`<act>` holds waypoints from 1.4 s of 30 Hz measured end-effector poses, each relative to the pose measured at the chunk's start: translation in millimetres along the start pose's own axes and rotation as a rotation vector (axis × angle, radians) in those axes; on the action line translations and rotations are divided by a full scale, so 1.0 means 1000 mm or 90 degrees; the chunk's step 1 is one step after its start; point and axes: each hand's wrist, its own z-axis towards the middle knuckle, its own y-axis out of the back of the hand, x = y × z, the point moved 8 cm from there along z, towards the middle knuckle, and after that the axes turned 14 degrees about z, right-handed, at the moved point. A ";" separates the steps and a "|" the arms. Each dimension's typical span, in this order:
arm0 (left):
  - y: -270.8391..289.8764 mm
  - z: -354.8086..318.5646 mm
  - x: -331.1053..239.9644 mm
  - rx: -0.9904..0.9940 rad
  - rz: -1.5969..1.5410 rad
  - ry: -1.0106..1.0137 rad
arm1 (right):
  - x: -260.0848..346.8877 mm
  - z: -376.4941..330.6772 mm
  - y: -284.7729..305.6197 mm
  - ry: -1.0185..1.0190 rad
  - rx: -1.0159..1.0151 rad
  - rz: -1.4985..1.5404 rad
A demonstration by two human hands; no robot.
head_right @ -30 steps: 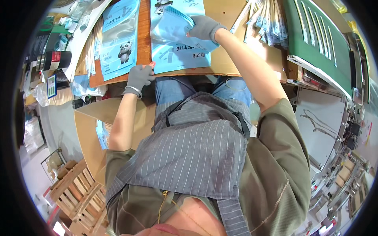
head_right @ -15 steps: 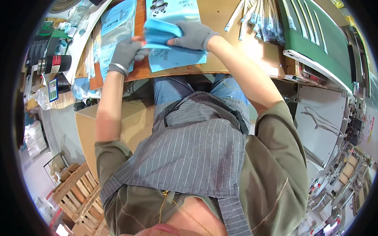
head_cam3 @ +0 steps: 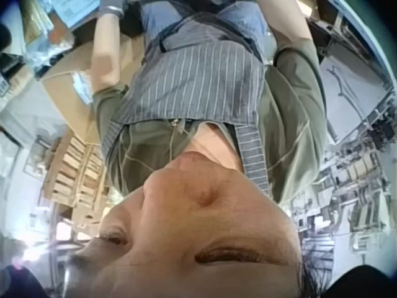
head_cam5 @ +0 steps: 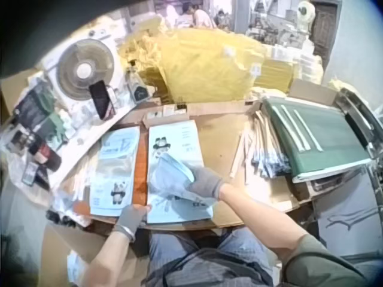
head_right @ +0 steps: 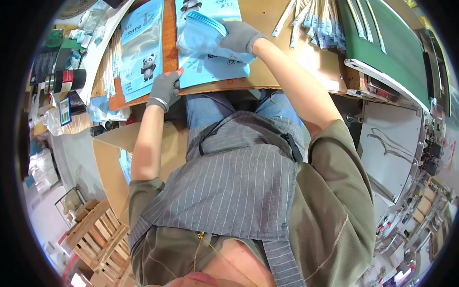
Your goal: Packing bundles of wooden sticks into plastic bags and placing them in boxes.
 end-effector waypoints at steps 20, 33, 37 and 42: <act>-0.006 0.000 -0.042 -0.006 -0.189 0.085 | 0.003 0.000 0.031 0.038 -0.194 -0.074; -0.031 0.033 -0.105 0.201 -0.355 -0.022 | 0.044 -0.034 0.008 0.122 -0.146 -0.021; -0.029 0.039 -0.153 0.179 -0.327 -0.014 | 0.047 -0.023 0.025 0.127 -0.194 -0.127; 0.020 0.016 -0.238 0.277 -0.262 -0.288 | 0.032 0.020 0.104 0.110 -0.056 0.221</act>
